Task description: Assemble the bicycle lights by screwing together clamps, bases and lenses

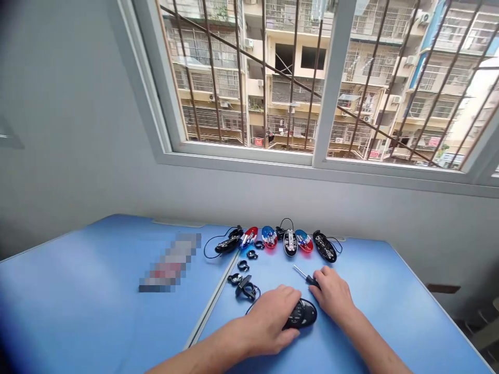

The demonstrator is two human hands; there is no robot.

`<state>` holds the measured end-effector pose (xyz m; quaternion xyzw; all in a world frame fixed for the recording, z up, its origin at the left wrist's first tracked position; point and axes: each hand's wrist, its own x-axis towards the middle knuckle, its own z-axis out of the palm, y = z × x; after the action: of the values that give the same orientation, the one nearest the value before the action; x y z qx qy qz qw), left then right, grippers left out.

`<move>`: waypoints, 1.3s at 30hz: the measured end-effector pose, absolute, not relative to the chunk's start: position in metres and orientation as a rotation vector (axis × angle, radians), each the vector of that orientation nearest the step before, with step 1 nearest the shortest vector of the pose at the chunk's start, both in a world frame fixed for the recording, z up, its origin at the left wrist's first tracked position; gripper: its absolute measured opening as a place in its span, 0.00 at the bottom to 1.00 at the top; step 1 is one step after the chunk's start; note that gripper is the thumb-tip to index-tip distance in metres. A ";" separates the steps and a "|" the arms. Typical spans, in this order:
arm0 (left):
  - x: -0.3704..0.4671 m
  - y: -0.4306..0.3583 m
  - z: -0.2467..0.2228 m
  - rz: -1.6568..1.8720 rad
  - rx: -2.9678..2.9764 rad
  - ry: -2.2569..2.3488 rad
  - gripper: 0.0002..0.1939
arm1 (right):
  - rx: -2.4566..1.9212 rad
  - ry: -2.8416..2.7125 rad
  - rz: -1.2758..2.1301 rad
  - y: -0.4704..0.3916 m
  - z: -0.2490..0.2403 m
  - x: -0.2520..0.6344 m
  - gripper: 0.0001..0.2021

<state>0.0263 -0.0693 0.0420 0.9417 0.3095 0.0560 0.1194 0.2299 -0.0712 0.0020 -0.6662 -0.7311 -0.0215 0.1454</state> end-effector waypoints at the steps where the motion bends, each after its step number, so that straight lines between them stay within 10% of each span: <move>1: 0.026 -0.072 0.040 0.160 2.743 0.916 0.16 | -1.887 -2.096 -0.066 -0.072 -0.001 0.231 0.06; 21: 0.041 -0.085 0.031 0.161 2.601 1.048 0.17 | -1.320 -1.244 0.690 -0.073 0.044 0.252 0.15; 39: 0.049 -0.059 0.020 0.338 2.628 1.052 0.26 | -1.161 -1.076 0.443 -0.064 0.029 0.237 0.16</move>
<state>0.0487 -0.0588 0.0198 0.9121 0.3652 0.1174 0.1450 0.2371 -0.0645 0.0289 -0.5172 -0.4794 0.1974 0.6810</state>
